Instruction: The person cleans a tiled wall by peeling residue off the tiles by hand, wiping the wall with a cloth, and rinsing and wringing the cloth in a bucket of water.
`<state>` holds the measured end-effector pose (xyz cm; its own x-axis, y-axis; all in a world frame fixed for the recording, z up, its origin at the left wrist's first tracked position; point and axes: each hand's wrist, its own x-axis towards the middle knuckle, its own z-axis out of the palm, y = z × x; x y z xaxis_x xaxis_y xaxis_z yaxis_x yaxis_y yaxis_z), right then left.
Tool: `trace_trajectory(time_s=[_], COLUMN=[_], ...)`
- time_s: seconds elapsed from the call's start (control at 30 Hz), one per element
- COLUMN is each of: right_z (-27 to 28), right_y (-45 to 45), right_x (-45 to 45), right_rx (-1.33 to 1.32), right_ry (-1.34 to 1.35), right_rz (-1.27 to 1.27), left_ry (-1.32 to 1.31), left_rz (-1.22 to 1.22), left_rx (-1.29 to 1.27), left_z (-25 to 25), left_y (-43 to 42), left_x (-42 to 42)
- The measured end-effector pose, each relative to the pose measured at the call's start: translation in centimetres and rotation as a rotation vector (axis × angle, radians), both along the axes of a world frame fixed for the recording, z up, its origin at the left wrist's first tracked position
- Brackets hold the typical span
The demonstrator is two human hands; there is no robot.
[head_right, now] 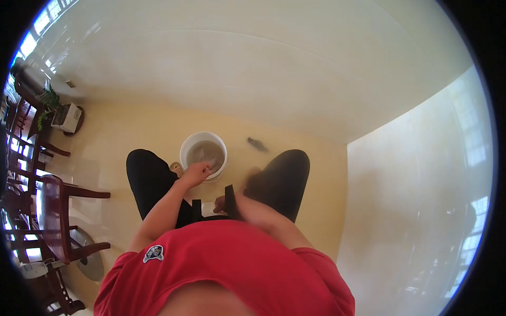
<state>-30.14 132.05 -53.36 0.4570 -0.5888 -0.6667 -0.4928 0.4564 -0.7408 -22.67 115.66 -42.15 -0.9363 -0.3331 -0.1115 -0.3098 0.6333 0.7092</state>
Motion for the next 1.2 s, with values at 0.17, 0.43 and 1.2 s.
trace_trajectory(time_s=[0.17,0.43,1.2], right_z=[2.1,-0.2,-2.2], right_y=[0.4,0.3,0.0], right_x=[-0.2,1.3,1.6], right_rx=[-0.149,-0.208,-0.202], right_ry=[-0.053,0.168,0.222], right_rz=[-0.015,-0.088,0.043], left_ry=[-0.019,-0.128,-0.264], left_rz=[-0.038,-0.032,-0.137], left_rx=[-0.025,0.044,-0.007], left_z=[-0.5,1.3,-1.0], left_y=[-0.4,-0.2,-0.1], left_x=[0.5,0.7,0.8])
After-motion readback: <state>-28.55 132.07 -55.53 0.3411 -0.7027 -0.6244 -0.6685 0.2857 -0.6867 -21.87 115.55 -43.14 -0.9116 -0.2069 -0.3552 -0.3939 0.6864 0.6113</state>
